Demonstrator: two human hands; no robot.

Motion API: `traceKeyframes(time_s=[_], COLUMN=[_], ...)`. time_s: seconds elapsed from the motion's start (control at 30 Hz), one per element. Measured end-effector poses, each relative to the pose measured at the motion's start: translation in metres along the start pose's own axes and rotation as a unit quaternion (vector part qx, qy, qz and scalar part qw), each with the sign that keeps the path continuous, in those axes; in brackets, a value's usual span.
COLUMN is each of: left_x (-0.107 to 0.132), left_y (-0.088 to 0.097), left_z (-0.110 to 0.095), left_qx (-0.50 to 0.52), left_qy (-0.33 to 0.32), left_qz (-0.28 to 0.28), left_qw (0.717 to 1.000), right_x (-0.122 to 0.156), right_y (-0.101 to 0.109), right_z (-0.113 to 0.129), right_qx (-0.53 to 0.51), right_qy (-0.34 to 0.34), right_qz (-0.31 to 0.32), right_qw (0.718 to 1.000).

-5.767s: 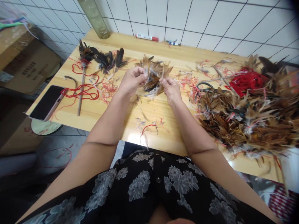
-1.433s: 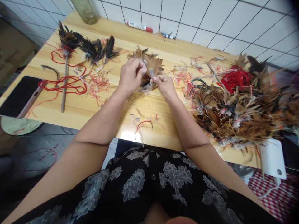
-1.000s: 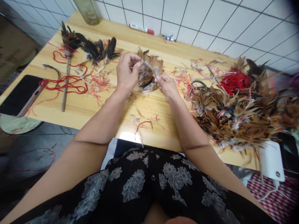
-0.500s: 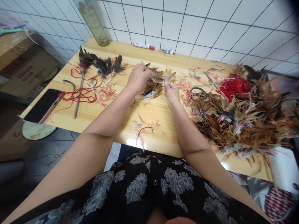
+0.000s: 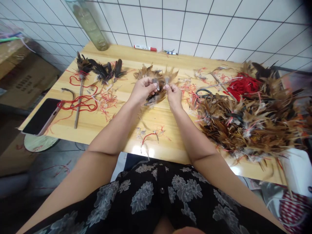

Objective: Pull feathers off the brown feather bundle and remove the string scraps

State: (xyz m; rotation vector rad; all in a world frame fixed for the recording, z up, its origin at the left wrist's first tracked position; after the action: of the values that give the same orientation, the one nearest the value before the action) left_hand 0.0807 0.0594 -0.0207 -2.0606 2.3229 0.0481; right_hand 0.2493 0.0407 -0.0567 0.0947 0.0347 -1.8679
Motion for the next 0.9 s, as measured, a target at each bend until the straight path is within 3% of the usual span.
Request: traceKeyframes(time_s=[0.27,0.5,0.57,0.67,0.77,0.9], left_x=[0.002,0.006,0.001,-0.011,-0.018,-0.011], left_y=[0.005,0.005,0.017,0.053,0.079,0.077], left_z=[0.005,-0.006,-0.011,-0.017,-0.014,-0.011], left_qx=[-0.004,-0.024,-0.046,-0.112,-0.191,-0.331], left_qy=[-0.012,-0.024,-0.049,-0.096,-0.091,-0.055], left_qz=[0.008,0.021,-0.004,-0.091,-0.115,-0.08], left_qw=[1.0,0.999,0.998,0.985,0.971,0.939], right_x=[0.011,0.016,0.015,0.011,0.006,0.003], right_y=[-0.012,-0.018,-0.016,-0.01,-0.004,0.0], right_z=[0.007,0.008,0.009,0.009,0.006,0.001], right_qx=[0.016,0.003,0.0,0.01,0.021,0.026], right_qy=[0.01,0.003,0.007,0.009,0.005,0.01], right_qz=[0.068,0.129,0.122,0.091,0.066,0.062], right_qw=[0.998,0.992,0.992,0.996,0.998,0.998])
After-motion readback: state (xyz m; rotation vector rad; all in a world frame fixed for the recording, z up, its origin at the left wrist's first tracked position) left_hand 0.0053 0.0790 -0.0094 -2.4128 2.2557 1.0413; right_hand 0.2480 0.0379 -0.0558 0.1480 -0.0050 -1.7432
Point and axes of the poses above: each hand's wrist, its own x-axis away from the middle knuckle, its own y-axis out of the back of the hand, z = x × y, the point moved 6 cm from there along -x, towards the middle knuckle, and after that the axes turned 2 degrees about -x, right-handed, at the moved point
